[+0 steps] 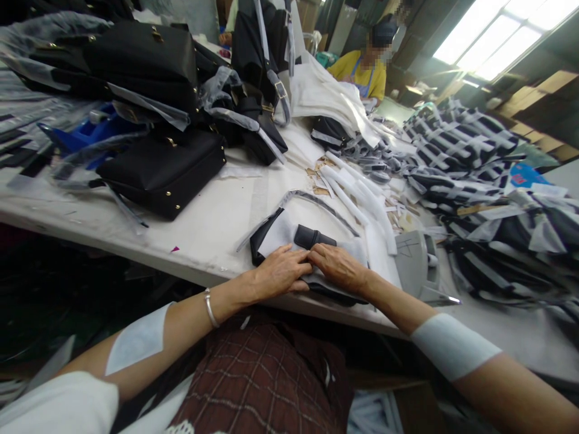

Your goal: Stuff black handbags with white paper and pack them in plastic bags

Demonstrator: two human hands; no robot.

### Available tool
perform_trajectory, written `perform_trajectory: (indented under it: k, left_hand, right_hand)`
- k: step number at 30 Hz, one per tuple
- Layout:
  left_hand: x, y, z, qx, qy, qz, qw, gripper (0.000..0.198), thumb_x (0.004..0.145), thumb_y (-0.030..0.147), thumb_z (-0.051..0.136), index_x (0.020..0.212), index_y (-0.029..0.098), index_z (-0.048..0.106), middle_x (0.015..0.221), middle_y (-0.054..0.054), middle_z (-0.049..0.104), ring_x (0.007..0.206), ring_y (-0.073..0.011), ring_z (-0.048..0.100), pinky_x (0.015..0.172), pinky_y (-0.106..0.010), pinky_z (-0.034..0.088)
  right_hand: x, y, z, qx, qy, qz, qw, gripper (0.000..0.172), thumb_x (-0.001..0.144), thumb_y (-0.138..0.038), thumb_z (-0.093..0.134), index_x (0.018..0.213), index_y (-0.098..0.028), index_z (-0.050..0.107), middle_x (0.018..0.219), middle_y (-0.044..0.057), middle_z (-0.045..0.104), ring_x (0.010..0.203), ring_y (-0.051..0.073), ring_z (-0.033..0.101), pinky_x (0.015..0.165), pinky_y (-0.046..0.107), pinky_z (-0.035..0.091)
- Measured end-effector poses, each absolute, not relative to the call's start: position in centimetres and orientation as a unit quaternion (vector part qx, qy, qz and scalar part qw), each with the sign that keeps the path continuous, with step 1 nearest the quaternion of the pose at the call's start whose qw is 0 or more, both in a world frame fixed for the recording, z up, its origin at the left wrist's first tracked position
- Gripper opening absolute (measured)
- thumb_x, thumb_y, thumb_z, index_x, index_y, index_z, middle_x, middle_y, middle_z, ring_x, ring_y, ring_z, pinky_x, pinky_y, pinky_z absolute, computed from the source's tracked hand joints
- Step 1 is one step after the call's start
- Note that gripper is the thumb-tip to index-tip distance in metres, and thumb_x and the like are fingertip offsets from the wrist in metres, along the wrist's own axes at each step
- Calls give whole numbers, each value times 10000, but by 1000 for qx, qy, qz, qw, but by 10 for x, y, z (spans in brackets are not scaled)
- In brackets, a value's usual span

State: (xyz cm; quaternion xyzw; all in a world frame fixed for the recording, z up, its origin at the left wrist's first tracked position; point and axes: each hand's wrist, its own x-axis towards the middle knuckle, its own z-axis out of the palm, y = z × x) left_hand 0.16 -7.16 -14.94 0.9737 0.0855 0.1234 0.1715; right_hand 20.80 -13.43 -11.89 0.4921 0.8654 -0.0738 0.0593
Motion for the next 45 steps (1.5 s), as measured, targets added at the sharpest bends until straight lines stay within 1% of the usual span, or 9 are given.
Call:
perform_trajectory:
  k: [4,9,15,21,26,33,37,42,45]
  left_hand:
    - [2,-71,-149,974,84,123,174,331,868,389,709,1137,210,638,1288,-91,619,1211,-261,580,1098,-465,394]
    - [1,-68,-136,970,79,101,205,308,920,399,644,1163,209,635,1318,-83,622,1214,-245,590,1061,-400,421]
    - [5,-45,-104,960,122,99,231,230,999,301,493,1165,178,593,1125,-58,688,1022,-177,659,871,-264,485]
    - [18,-3,-102,976,204,51,63,385,961,484,509,1026,137,663,1097,-142,693,1100,-293,620,975,-435,434]
    - [13,8,-135,963,247,68,87,456,949,511,513,1212,156,626,1287,-141,633,1273,-294,531,1105,-489,341]
    - [9,11,-148,963,240,81,94,465,975,515,461,1306,199,544,1385,-119,584,1384,-276,426,1170,-577,211]
    - [8,12,-145,962,250,79,76,496,980,490,475,1376,191,497,1466,-146,513,1417,-285,394,1180,-601,186]
    - [8,-7,-121,978,148,146,32,471,980,388,519,1410,201,491,1558,-139,403,1488,-295,274,1206,-577,125]
    - [9,-28,-108,989,35,132,52,545,948,469,559,1427,224,474,1522,-131,458,1466,-293,327,1190,-531,216]
  right_hand:
    - [192,-136,-116,599,796,-62,62,148,973,-186,484,941,-167,628,915,85,661,852,194,615,753,292,439]
    - [191,-135,-101,714,688,-128,-22,147,945,-296,568,867,-229,673,889,24,716,827,173,653,709,271,446]
    - [221,-148,-108,785,619,12,1,301,989,-384,490,1052,-168,689,1036,127,717,1026,278,640,891,401,447]
    - [233,-158,-138,792,610,-6,-6,473,1015,-519,372,1259,-187,605,1360,130,600,1357,325,440,1119,563,263]
    - [236,-157,-148,799,599,-11,-38,502,993,-570,389,1199,-179,627,1231,133,657,1300,321,480,1109,567,282]
    - [228,-165,-114,783,609,20,-123,550,1004,-509,400,1426,-165,479,1471,152,512,1448,309,339,1183,610,155]
    - [205,-189,-103,704,708,3,-64,674,907,-579,570,1446,-185,476,1506,165,472,1436,330,366,1183,585,211]
    - [187,-210,-134,710,704,7,-8,691,863,-248,666,1501,-240,402,1556,156,401,1398,352,423,1102,583,358]
    - [190,-211,-141,713,701,19,-12,734,834,-149,642,1514,-245,380,1565,148,386,1405,356,411,1100,590,362]
